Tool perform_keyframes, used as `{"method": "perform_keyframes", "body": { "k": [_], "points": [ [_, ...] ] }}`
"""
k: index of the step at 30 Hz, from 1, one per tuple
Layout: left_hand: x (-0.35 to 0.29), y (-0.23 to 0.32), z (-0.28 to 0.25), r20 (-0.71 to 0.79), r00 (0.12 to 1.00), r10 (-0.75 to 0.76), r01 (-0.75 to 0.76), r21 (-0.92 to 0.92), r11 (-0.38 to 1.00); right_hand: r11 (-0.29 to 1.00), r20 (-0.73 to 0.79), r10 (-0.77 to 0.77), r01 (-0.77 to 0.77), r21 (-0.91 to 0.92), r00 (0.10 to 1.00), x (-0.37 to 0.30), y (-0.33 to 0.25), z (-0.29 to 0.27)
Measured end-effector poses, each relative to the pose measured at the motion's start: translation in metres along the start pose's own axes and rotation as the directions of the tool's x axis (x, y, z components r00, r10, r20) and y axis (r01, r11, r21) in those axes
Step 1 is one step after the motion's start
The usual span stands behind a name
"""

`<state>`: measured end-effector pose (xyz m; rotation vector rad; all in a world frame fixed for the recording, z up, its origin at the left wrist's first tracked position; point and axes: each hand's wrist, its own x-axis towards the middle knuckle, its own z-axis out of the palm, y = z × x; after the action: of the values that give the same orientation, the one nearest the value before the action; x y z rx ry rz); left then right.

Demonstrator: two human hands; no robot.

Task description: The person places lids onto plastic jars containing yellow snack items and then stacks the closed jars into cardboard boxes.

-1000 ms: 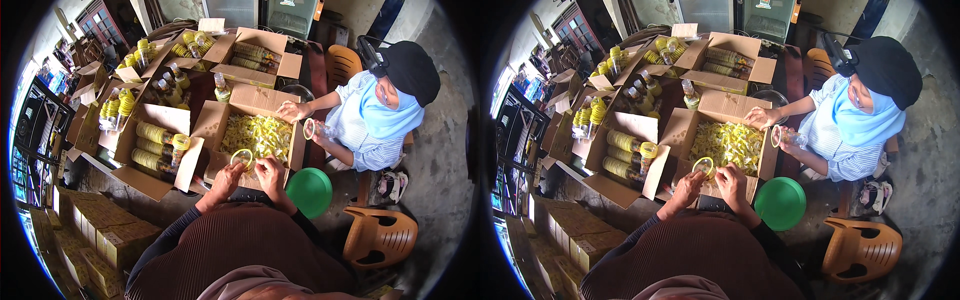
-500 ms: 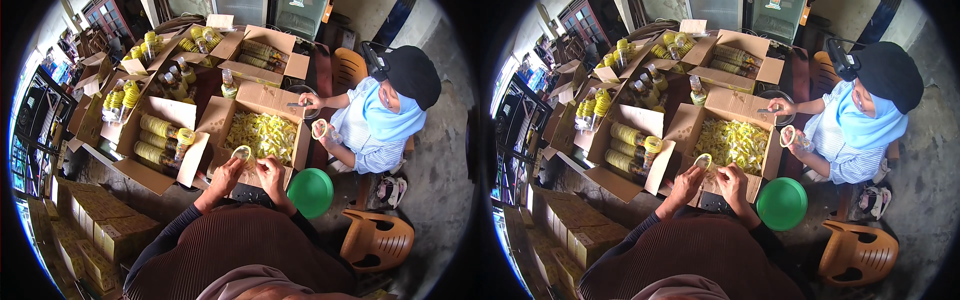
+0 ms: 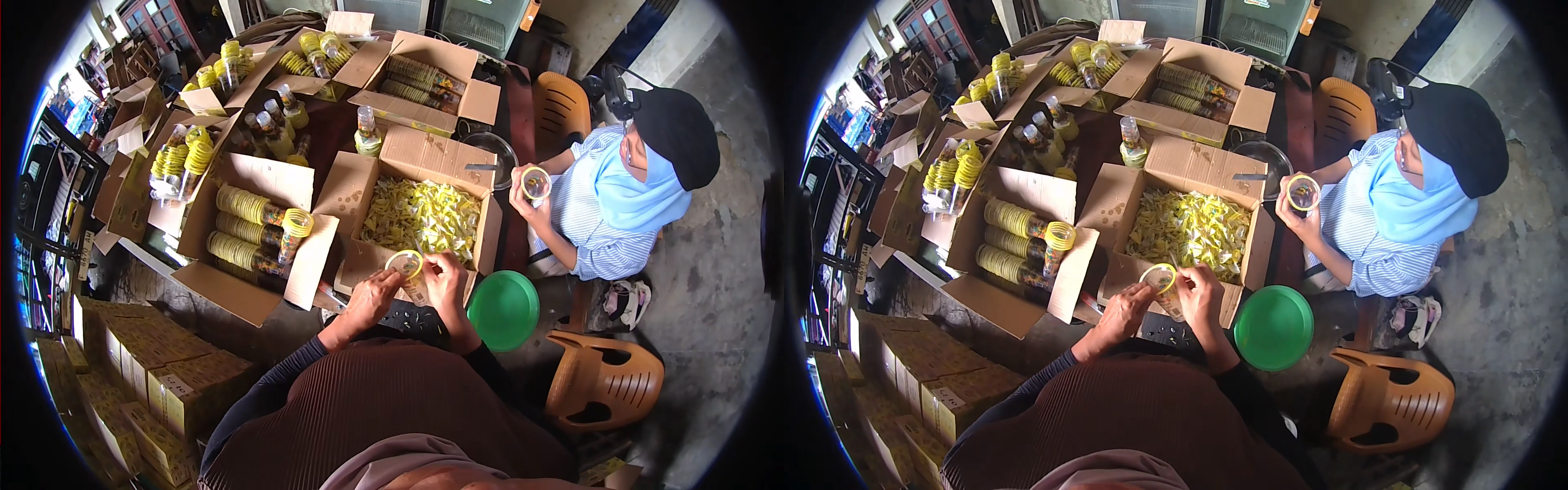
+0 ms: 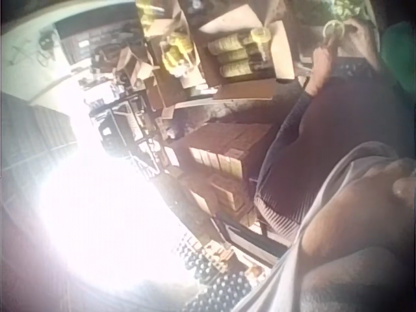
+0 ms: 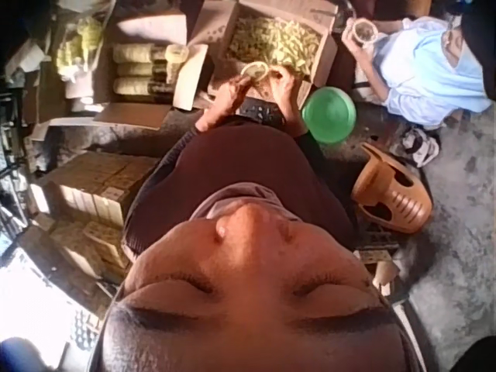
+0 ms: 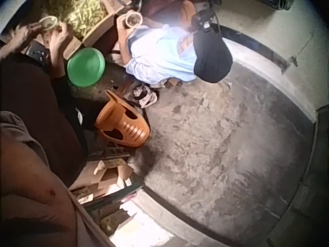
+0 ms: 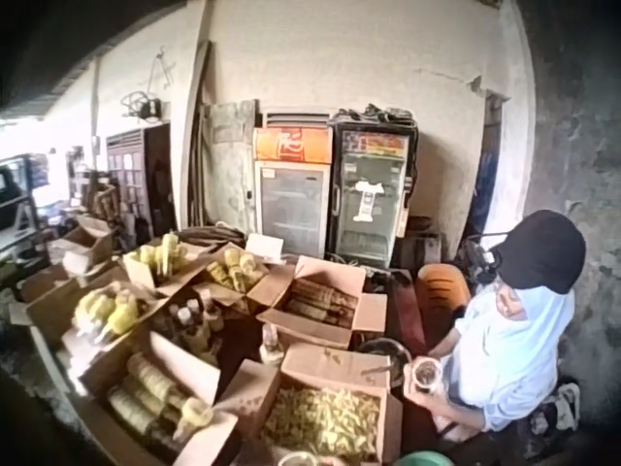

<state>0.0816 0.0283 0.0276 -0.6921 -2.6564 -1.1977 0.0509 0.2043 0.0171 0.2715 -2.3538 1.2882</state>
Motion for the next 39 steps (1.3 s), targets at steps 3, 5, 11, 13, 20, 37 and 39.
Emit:
{"method": "perform_keyframes", "body": {
  "k": [3,5,11,13,20,37,39],
  "points": [
    [0.008,-0.010,-0.016,-0.014,1.000,-0.027,0.028,0.051,0.998,0.995,-0.036,0.068,-0.065,0.077,0.997,0.000,-0.016,0.001],
    [0.015,-0.016,-0.025,-0.014,1.000,-0.010,0.011,0.047,0.999,0.997,-0.075,-0.023,0.028,0.069,0.997,-0.003,-0.023,0.005],
    [0.023,-0.032,-0.041,0.011,0.994,0.106,-0.106,0.033,0.994,0.995,-0.054,-0.045,0.040,-0.091,0.998,0.002,-0.045,0.020],
    [0.026,-0.037,-0.049,0.071,0.994,0.082,-0.084,0.028,0.996,0.990,-0.074,-0.065,0.055,-0.131,0.995,0.005,-0.049,0.026],
    [0.031,-0.052,-0.045,0.116,0.959,0.259,-0.253,-0.058,0.966,0.992,-0.173,0.061,-0.079,-0.098,0.983,0.014,-0.045,0.030],
    [0.047,-0.024,-0.045,0.112,0.966,0.234,-0.231,-0.035,0.972,0.923,-0.292,-0.064,-0.055,-0.381,0.954,-0.015,-0.071,0.019],
    [0.044,-0.021,-0.039,0.162,0.944,0.288,-0.281,-0.068,0.957,0.934,-0.301,-0.025,-0.085,-0.348,0.953,-0.010,-0.061,0.014]
  ]
}}
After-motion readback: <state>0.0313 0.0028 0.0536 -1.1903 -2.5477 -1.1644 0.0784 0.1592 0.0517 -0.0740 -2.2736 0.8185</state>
